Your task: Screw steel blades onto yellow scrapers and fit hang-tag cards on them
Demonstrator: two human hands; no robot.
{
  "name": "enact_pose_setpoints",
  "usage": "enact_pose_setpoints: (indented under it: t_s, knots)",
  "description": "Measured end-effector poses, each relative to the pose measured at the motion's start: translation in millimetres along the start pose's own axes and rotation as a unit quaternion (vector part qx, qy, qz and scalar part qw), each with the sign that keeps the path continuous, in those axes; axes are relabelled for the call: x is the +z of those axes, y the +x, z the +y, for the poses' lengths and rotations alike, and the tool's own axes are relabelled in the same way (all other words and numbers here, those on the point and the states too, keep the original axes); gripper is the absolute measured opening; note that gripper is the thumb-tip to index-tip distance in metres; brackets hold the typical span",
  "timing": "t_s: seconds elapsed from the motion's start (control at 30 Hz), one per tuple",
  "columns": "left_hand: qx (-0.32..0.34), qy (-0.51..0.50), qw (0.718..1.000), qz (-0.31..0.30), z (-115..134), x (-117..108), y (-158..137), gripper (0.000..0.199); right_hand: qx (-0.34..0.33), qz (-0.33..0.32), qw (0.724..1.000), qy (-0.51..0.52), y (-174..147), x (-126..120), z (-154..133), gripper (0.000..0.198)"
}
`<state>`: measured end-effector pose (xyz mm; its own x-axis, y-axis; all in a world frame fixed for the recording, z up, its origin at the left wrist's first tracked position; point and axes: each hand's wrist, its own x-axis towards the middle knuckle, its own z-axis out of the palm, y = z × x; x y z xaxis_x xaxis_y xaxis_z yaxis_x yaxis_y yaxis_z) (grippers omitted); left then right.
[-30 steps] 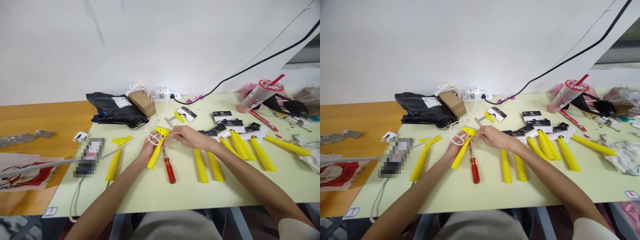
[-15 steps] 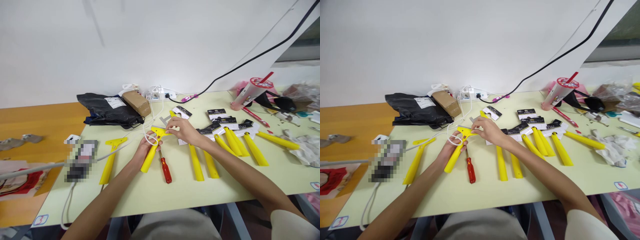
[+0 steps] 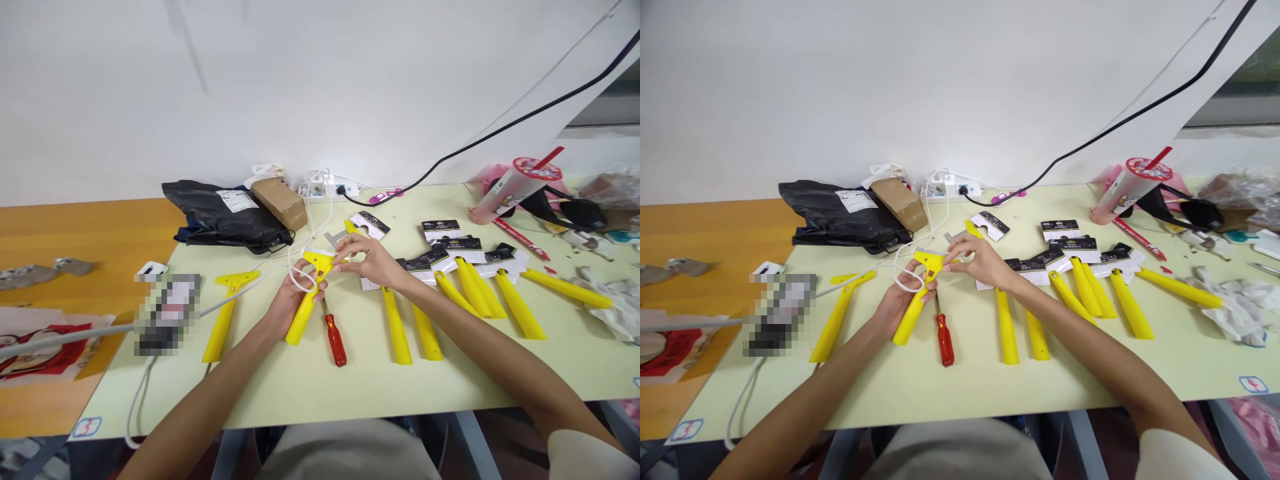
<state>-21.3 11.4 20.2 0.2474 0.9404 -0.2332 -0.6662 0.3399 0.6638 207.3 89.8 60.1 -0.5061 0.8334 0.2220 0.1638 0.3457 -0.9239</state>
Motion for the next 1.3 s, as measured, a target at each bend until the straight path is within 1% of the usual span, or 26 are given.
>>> enact_pose_setpoints:
  t_s: [0.07, 0.13, 0.27, 0.4, 0.53, 0.67, 0.8, 0.93, 1.03, 1.1, 1.17, 1.2, 1.23, 1.27, 1.3]
  knots:
    - [-0.003, -0.002, 1.0, -0.001, 0.5, -0.1, -0.6, 0.057, 0.034, -0.008, 0.999, 0.028, 0.6, -1.1, 1.1, 0.024]
    - [-0.007, -0.003, 1.0, -0.006, 0.5, -0.5, -0.9, 0.056, 0.047, -0.027, 0.997, 0.052, 0.9, -3.6, -0.1, 0.027]
    - [-0.008, -0.002, 1.0, -0.018, 0.0, -1.0, 0.2, 0.056, 0.039, -0.056, 0.997, 0.04, 0.5, -7.9, -7.1, 0.027]
    - [0.0, 0.007, 1.0, -0.017, 0.9, 1.2, 1.2, 0.056, 0.031, -0.049, 0.998, 0.018, -1.0, -8.8, -11.7, 0.024]
    - [0.009, 0.022, 0.999, -0.022, 1.8, 4.1, 0.3, 0.053, 0.024, -0.051, 0.998, 0.015, -1.8, -10.3, -9.5, 0.02]
    - [0.025, 0.03, 0.999, -0.018, 0.5, 3.8, -0.7, 0.051, 0.038, -0.051, 0.998, 0.029, -1.5, -17.2, -8.0, 0.022]
    - [0.021, 0.027, 0.999, -0.015, -1.1, 2.4, -2.0, 0.053, 0.052, -0.064, 0.996, 0.018, -1.9, -27.7, -12.4, 0.025]
    - [0.014, 0.032, 0.999, -0.02, -1.7, 3.4, -3.3, 0.054, 0.04, -0.097, 0.994, -0.031, -3.1, -31.3, -13.5, 0.032]
    - [0.017, 0.039, 0.999, -0.015, -1.8, 4.4, -3.1, 0.052, -0.027, -0.105, 0.99, -0.094, -3.9, -26.8, -12.3, 0.032]
    - [0.025, 0.044, 0.999, -0.003, -1.5, 4.5, -2.3, 0.052, -0.078, -0.083, 0.981, -0.157, -5.0, -23.9, -15.6, 0.032]
    - [0.032, 0.041, 0.999, 0.012, -0.9, 3.9, -1.4, 0.053, -0.098, -0.05, 0.967, -0.23, -7.2, -24.5, -23.9, 0.032]
    - [0.034, 0.038, 0.999, 0.018, -0.4, 3.6, -0.9, 0.054, -0.09, -0.049, 0.959, -0.266, -8.7, -26.6, -29.1, 0.03]
    - [0.035, 0.034, 0.999, 0.023, 0.1, 3.2, -0.5, 0.054, -0.069, -0.068, 0.95, -0.296, -10.4, -29.7, -34.0, 0.027]
    - [0.035, 0.03, 0.999, 0.027, 0.6, 2.9, -0.1, 0.054, -0.038, -0.11, 0.941, -0.317, -12.3, -33.7, -38.0, 0.025]
    - [0.034, 0.027, 0.999, 0.029, 1.1, 2.7, 0.2, 0.054, 0.001, -0.167, 0.929, -0.33, -14.1, -38.1, -40.4, 0.024]
